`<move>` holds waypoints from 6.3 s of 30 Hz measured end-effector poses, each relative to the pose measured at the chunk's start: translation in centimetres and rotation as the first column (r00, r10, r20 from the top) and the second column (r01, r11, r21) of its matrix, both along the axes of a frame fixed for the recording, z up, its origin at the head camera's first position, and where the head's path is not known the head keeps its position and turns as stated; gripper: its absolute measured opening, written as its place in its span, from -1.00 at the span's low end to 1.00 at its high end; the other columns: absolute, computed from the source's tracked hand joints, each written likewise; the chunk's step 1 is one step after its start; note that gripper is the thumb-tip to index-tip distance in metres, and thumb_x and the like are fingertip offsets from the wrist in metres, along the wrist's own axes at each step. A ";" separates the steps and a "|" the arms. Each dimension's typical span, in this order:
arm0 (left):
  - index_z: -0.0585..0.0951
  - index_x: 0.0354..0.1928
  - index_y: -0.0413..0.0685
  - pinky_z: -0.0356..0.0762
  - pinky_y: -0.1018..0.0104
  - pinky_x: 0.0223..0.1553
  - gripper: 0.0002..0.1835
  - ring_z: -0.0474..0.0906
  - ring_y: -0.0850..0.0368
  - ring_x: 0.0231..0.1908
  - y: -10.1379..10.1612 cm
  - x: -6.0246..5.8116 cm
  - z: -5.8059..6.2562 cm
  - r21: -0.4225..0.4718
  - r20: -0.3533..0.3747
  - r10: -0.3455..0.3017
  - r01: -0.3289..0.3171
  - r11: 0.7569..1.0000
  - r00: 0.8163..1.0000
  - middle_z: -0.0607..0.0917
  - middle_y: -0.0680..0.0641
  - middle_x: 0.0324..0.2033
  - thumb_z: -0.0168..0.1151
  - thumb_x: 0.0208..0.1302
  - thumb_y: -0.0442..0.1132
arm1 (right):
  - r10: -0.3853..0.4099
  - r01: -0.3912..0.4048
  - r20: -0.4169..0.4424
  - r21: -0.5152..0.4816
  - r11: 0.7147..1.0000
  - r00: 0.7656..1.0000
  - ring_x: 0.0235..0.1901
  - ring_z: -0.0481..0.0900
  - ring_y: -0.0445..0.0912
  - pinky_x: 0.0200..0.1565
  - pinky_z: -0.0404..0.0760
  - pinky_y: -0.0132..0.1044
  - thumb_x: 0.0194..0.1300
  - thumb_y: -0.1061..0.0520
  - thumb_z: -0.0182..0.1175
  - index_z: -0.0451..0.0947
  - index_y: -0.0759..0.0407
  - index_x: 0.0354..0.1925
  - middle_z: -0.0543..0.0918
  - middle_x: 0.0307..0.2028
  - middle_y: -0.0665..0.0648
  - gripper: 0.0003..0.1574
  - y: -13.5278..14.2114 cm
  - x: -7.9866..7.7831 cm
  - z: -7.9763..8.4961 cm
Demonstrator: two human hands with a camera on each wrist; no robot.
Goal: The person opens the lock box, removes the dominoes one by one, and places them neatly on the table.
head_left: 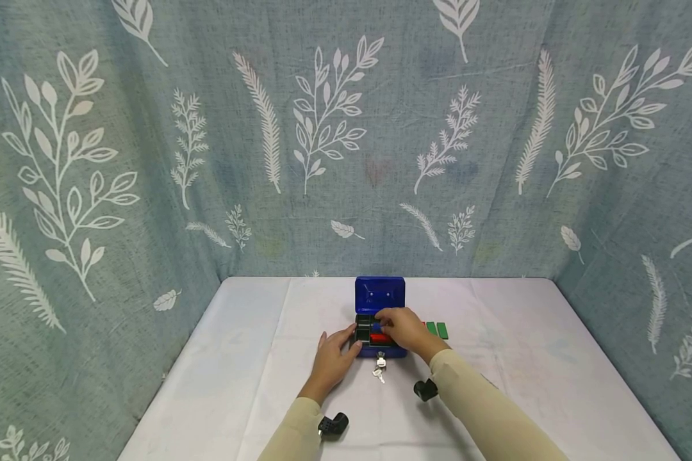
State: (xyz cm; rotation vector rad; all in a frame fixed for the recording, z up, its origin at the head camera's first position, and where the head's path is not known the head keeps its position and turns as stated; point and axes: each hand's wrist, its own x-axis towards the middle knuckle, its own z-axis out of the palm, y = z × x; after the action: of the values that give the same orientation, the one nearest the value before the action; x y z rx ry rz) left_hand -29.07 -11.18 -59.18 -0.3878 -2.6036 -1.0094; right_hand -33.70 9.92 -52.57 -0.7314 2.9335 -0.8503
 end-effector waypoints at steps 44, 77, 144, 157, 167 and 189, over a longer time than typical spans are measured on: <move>0.51 0.30 0.07 -0.07 -0.25 0.36 -0.46 0.46 0.00 0.19 0.0 0.1 0.0 -0.002 0.013 0.001 -0.001 1.000 1.000 0.61 -0.04 0.14 0.13 0.36 0.10 | -0.099 0.102 0.028 -0.142 0.985 0.995 -0.10 0.60 -0.06 0.02 0.57 -0.03 0.37 0.18 0.20 0.48 0.16 0.25 0.67 -0.13 0.06 -0.51 0.8 -0.2 0.3; 0.51 0.30 0.09 -0.09 -0.23 0.37 -0.45 0.46 -0.02 0.20 -0.2 -0.2 -0.4 -0.001 0.023 0.000 0.000 1.000 1.000 0.60 -0.04 0.15 0.13 0.34 0.13 | -0.090 0.302 0.380 -0.547 0.780 0.921 -0.26 0.64 -0.05 -0.19 0.69 -0.16 0.36 0.31 0.16 0.57 0.36 0.06 0.65 -0.14 0.17 -0.69 2.5 0.0 -0.6; 0.50 0.31 0.11 -0.10 -0.20 0.38 -0.45 0.45 0.02 0.21 -0.2 -0.5 -0.7 -0.005 0.023 0.003 -0.003 1.000 1.000 0.60 -0.01 0.15 0.14 0.34 0.11 | -0.211 0.480 0.501 -0.502 0.719 0.840 -0.22 0.62 0.02 -0.15 0.68 -0.18 0.40 0.30 0.10 0.48 0.42 0.13 0.60 -0.10 0.29 -0.64 11.3 0.6 -0.8; 0.50 0.32 0.11 -0.11 -0.19 0.38 -0.45 0.45 0.00 0.21 -0.2 -0.5 -0.6 -0.008 0.034 0.005 -0.005 1.000 0.999 0.60 -0.03 0.16 0.13 0.35 0.11 | -0.240 0.482 0.483 -0.473 0.737 0.842 -0.22 0.62 0.00 -0.15 0.68 -0.17 0.43 0.31 0.06 0.47 0.43 0.13 0.61 -0.11 0.29 -0.64 13.4 0.2 -1.3; 0.50 0.32 0.09 -0.09 -0.22 0.37 -0.45 0.46 0.00 0.20 -0.2 -0.4 -0.6 -0.007 0.015 -0.005 0.005 1.000 1.000 0.60 -0.03 0.15 0.12 0.35 0.11 | -0.265 0.501 0.503 -0.420 0.757 0.823 -0.19 0.60 -0.01 -0.13 0.66 -0.18 0.43 0.28 0.08 0.48 0.37 0.12 0.61 -0.05 0.24 -0.66 14.2 0.2 -2.0; 0.52 0.30 0.10 -0.07 -0.22 0.37 -0.47 0.47 0.02 0.19 -0.2 -0.4 -0.3 -0.008 0.001 0.002 -0.002 1.000 1.000 0.62 -0.02 0.13 0.15 0.33 0.07 | -0.350 0.577 0.519 -0.380 0.723 0.780 -0.31 0.57 -0.04 -0.30 0.66 -0.27 0.41 0.29 0.09 0.50 0.37 0.09 0.60 -0.09 0.26 -0.68 15.0 0.6 -3.3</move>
State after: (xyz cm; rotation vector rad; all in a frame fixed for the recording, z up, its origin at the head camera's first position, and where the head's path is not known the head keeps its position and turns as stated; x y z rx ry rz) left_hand -29.44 -11.34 -59.50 -0.3867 -2.6091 -0.9998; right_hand -33.13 24.96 -55.84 0.2583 2.5083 -1.6472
